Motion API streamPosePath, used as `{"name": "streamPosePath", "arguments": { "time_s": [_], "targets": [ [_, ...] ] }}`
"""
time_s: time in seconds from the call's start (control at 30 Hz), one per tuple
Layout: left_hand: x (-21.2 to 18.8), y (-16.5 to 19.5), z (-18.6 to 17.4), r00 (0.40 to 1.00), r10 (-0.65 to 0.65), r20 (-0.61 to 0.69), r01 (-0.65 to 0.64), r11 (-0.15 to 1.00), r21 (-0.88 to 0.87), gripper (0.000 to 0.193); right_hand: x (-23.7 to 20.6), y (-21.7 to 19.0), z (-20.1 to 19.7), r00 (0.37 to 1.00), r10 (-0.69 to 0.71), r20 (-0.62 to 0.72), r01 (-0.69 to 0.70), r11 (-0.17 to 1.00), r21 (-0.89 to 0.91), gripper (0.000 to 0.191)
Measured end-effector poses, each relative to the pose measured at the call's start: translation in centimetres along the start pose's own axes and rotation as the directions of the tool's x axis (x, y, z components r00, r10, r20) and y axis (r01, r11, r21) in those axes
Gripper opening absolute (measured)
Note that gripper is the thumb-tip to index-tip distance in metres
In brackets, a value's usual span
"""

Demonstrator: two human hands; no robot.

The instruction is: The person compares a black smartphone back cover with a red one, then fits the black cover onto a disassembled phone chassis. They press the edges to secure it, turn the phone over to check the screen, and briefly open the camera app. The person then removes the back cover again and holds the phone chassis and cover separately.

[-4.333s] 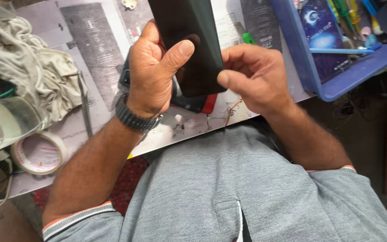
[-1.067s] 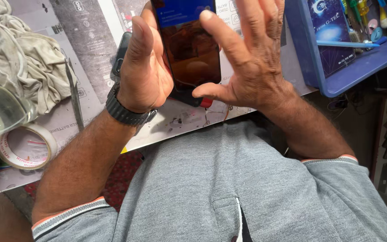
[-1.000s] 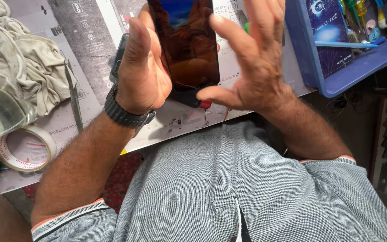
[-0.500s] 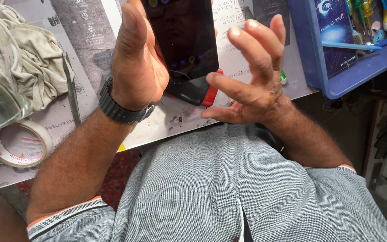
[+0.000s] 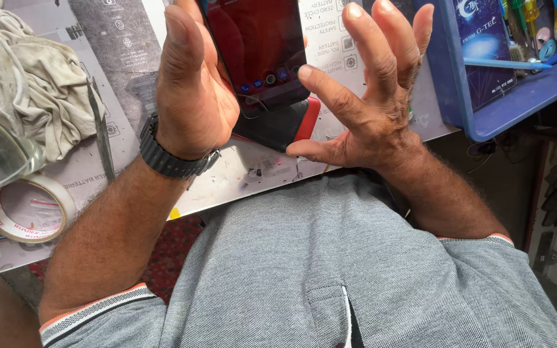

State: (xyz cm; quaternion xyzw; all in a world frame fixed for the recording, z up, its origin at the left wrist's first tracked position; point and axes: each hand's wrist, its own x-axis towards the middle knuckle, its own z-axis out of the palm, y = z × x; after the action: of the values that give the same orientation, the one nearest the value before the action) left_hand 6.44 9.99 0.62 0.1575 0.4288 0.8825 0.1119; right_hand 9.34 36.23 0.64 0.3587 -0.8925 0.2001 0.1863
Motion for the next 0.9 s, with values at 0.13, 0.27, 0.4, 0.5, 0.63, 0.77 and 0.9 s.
{"name": "streamPosePath", "arguments": {
  "time_s": [0.13, 0.27, 0.4, 0.5, 0.63, 0.77, 0.9],
  "targets": [
    [0.0, 0.3, 0.2, 1.0, 0.0, 0.012, 0.0, 1.0, 0.008, 0.073, 0.6, -0.5, -0.6, 0.999, 0.0, 0.038, 0.001, 1.0, -0.026, 0.083],
    [0.1, 0.7, 0.2, 0.999, -0.029, 0.025, 0.029, 0.999, -0.025, 0.076, 1.8, -0.9, -1.3, 0.988, 0.009, -0.151, 0.007, 0.995, 0.1, 0.086],
    [0.0, 1.1, 0.7, 0.999, -0.044, 0.012, 0.044, 0.999, -0.018, 0.084, 2.4, -2.0, -1.3, 0.967, 0.139, -0.213, -0.034, 0.899, 0.437, 0.087],
    [0.2, 1.7, 1.2, 0.999, -0.041, 0.004, 0.042, 0.999, -0.008, 0.088, 2.2, -3.8, -1.8, 0.92, 0.388, 0.061, -0.288, 0.56, 0.776, 0.077],
    [0.8, 2.7, 1.9, 1.0, -0.022, -0.014, 0.023, 0.999, 0.03, 0.094, 2.7, -4.8, -2.3, 0.828, 0.399, 0.393, -0.472, 0.119, 0.874, 0.06],
    [0.8, 3.2, 2.7, 1.0, 0.0, -0.022, 0.001, 0.999, 0.046, 0.098, 3.5, -4.9, -2.3, 0.761, 0.36, 0.54, -0.514, -0.176, 0.84, 0.046],
    [0.5, 3.3, 2.7, 1.0, -0.007, 0.023, 0.006, 0.999, 0.033, 0.099, 3.3, -4.8, -1.9, 0.719, 0.394, 0.572, -0.516, -0.249, 0.82, 0.037]
  ]
}}
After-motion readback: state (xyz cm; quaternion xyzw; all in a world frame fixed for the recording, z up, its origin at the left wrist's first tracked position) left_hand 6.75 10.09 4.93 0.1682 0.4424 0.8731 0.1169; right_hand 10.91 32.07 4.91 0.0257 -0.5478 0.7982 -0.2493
